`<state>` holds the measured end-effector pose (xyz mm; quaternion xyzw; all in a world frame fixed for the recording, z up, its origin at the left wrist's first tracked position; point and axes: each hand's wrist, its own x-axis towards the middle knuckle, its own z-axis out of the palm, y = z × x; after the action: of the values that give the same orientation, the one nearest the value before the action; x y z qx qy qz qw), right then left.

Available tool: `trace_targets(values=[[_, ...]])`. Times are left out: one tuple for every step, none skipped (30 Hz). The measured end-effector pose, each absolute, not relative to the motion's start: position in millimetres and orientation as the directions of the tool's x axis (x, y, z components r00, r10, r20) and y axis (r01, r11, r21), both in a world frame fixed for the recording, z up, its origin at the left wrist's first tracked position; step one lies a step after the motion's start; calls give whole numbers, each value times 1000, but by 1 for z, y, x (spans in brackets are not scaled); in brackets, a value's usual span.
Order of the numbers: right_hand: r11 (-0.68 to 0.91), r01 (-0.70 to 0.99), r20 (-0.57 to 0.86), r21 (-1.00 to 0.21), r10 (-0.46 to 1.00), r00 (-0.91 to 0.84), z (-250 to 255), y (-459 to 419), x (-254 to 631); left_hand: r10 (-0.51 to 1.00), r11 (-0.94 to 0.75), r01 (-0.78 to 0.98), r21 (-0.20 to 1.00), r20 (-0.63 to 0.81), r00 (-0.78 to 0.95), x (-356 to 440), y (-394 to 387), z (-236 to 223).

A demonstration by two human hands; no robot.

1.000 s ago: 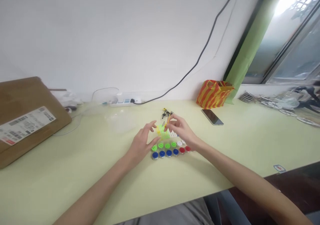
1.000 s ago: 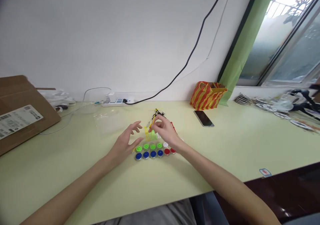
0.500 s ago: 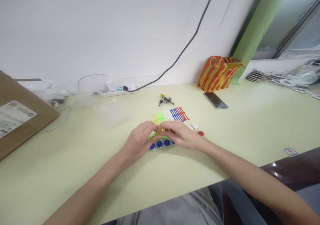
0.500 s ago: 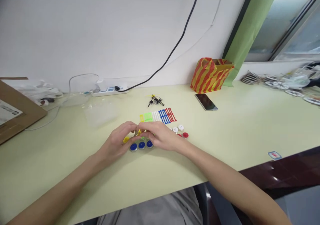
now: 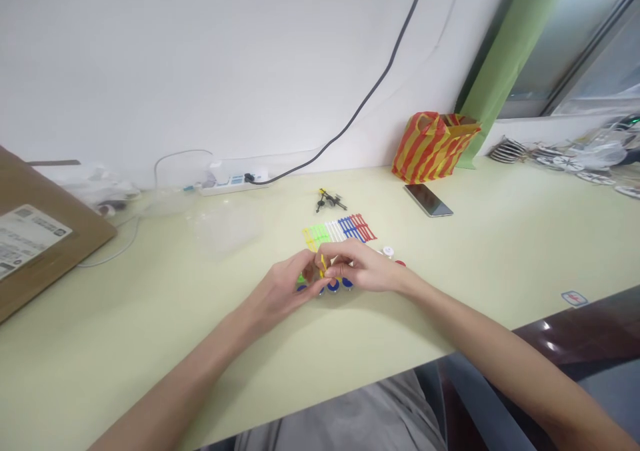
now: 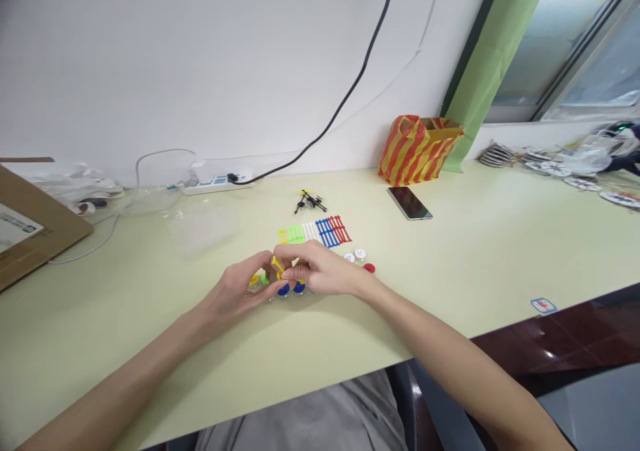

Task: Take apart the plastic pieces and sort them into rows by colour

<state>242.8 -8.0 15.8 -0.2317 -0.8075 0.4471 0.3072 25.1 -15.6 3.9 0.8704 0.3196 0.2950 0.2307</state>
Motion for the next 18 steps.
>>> trace_targets(values=[[476, 94, 274, -874, 645, -713, 16, -8, 242, 696, -683, 417, 600, 361, 620, 26, -17, 3], [467, 96, 261, -879, 640, -723, 17, -9, 242, 698, -679, 410, 609, 362, 618, 27, -18, 2], [461, 99, 249, -882, 635, -731, 17, -9, 243, 694, -682, 401, 612, 368, 619, 27, -18, 1], [448, 102, 235, -888, 633, -737, 18, -10, 243, 681, -697, 393, 600, 382, 624, 26, -18, 0], [430, 102, 222, -897, 637, -738, 18, -10, 245, 661, -721, 386, 575, 405, 631, 24, -18, -1], [411, 99, 215, -906, 650, -728, 19, -10, 247, 640, -747, 383, 543, 433, 635, 22, -16, -1], [398, 93, 221, -913, 672, -706, 19, -9, 251, 622, -770, 385, 509, 462, 633, 19, -15, -1], [393, 83, 241, -916, 702, -670, 20, -7, 254, 610, -785, 394, 477, 487, 626, 15, -13, 0], [396, 70, 271, -916, 737, -619, 20, -5, 258, 603, -795, 406, 451, 510, 614, 12, -10, 1], [409, 61, 309, -911, 772, -556, 20, -2, 263, 597, -801, 417, 428, 536, 597, 9, -8, 2], [431, 67, 349, -900, 802, -485, 20, 1, 267, 589, -808, 426, 406, 563, 580, 7, -6, 4], [462, 96, 388, -881, 824, -412, 20, 4, 270, 575, -817, 432, 381, 590, 567, 5, -4, 5], [504, 152, 431, -851, 832, -348, 19, 7, 273, 558, -827, 431, 360, 612, 560, 4, -3, 6], [550, 228, 480, -803, 825, -299, 17, 10, 275, 545, -836, 425, 348, 626, 558, 4, -2, 6], [596, 312, 532, -740, 802, -273, 15, 12, 275, 535, -842, 416, 344, 630, 562, 5, -2, 6], [639, 384, 580, -667, 768, -271, 12, 14, 275, 531, -845, 409, 344, 625, 572, 6, -2, 6], [676, 434, 619, -595, 730, -288, 10, 14, 273, 533, -845, 409, 345, 610, 586, 8, -2, 5], [711, 458, 649, -533, 691, -318, 7, 14, 270, 537, -843, 414, 344, 592, 601, 9, -2, 4]])
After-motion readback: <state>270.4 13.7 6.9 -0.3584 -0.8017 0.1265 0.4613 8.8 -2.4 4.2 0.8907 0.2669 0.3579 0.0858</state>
